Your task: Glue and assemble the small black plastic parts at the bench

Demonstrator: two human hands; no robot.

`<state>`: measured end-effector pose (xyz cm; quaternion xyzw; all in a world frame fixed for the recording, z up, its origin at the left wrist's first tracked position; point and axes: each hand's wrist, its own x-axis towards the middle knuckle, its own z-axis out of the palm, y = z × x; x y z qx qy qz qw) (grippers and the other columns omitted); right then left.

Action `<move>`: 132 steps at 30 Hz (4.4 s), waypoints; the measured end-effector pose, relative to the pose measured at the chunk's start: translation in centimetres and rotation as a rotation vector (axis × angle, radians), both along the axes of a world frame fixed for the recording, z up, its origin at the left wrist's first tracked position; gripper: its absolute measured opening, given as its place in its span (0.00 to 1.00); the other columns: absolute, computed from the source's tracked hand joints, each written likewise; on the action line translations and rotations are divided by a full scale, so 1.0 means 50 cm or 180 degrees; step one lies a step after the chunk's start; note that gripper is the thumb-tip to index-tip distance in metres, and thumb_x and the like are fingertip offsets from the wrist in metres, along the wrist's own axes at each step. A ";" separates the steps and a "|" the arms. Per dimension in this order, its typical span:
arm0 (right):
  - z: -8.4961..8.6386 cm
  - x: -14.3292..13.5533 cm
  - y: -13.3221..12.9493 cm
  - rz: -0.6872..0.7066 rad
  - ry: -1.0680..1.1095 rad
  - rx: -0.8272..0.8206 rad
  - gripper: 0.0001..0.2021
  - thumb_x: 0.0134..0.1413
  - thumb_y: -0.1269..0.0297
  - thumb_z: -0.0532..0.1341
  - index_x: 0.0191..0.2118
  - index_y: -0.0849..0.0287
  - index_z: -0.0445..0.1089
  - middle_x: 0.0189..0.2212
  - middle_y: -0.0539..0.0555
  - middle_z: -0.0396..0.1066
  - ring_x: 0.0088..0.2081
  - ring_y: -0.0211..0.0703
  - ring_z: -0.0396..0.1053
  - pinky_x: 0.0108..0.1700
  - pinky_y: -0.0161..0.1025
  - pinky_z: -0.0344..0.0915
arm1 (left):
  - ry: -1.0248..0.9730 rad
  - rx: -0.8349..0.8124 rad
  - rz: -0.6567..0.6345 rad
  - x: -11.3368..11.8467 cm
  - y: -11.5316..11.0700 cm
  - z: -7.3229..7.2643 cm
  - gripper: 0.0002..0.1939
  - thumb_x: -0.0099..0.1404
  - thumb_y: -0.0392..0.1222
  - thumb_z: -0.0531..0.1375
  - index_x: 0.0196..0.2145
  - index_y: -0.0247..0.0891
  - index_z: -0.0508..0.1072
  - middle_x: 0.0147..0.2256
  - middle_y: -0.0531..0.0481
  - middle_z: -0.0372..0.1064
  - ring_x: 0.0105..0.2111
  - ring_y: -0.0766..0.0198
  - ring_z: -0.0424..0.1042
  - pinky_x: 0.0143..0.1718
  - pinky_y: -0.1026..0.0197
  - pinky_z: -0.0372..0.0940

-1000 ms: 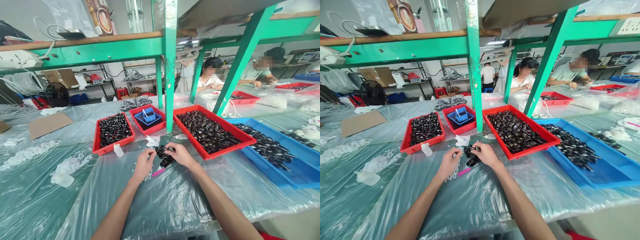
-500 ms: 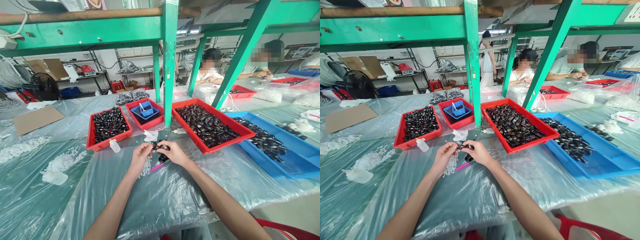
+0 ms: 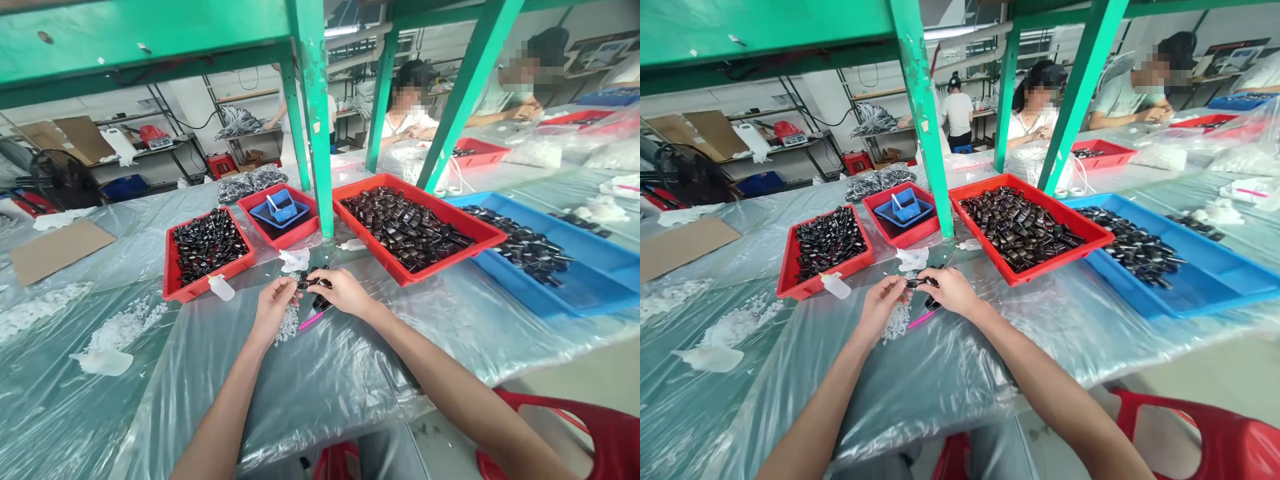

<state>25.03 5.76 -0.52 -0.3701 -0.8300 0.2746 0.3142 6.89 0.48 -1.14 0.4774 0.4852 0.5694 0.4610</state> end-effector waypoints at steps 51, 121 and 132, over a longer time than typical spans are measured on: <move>0.016 0.000 0.010 0.0284 0.2610 -0.3285 0.16 0.54 0.50 0.55 0.26 0.56 0.51 0.22 0.45 0.58 0.16 0.31 0.52 0.15 0.30 0.38 | 0.4004 0.0911 0.0320 -0.012 0.012 -0.057 0.09 0.67 0.36 0.55 0.38 0.40 0.76 0.45 0.43 0.73 0.49 0.49 0.67 0.49 0.48 0.57; 0.028 0.008 0.011 0.0060 0.1848 -0.2521 0.17 0.52 0.48 0.58 0.27 0.58 0.60 0.17 0.43 0.56 0.14 0.27 0.43 0.15 0.31 0.37 | 0.2874 0.0786 0.0597 -0.024 0.002 -0.024 0.06 0.66 0.39 0.58 0.37 0.41 0.75 0.39 0.48 0.75 0.44 0.55 0.70 0.47 0.53 0.62; 0.009 0.031 0.015 -0.0369 -0.1037 -0.0126 0.08 0.54 0.63 0.64 0.40 0.50 0.75 0.37 0.48 0.78 0.39 0.45 0.74 0.41 0.37 0.63 | 0.4096 0.0399 0.0399 -0.010 -0.012 -0.029 0.09 0.65 0.38 0.58 0.43 0.39 0.75 0.44 0.44 0.74 0.48 0.51 0.69 0.49 0.50 0.58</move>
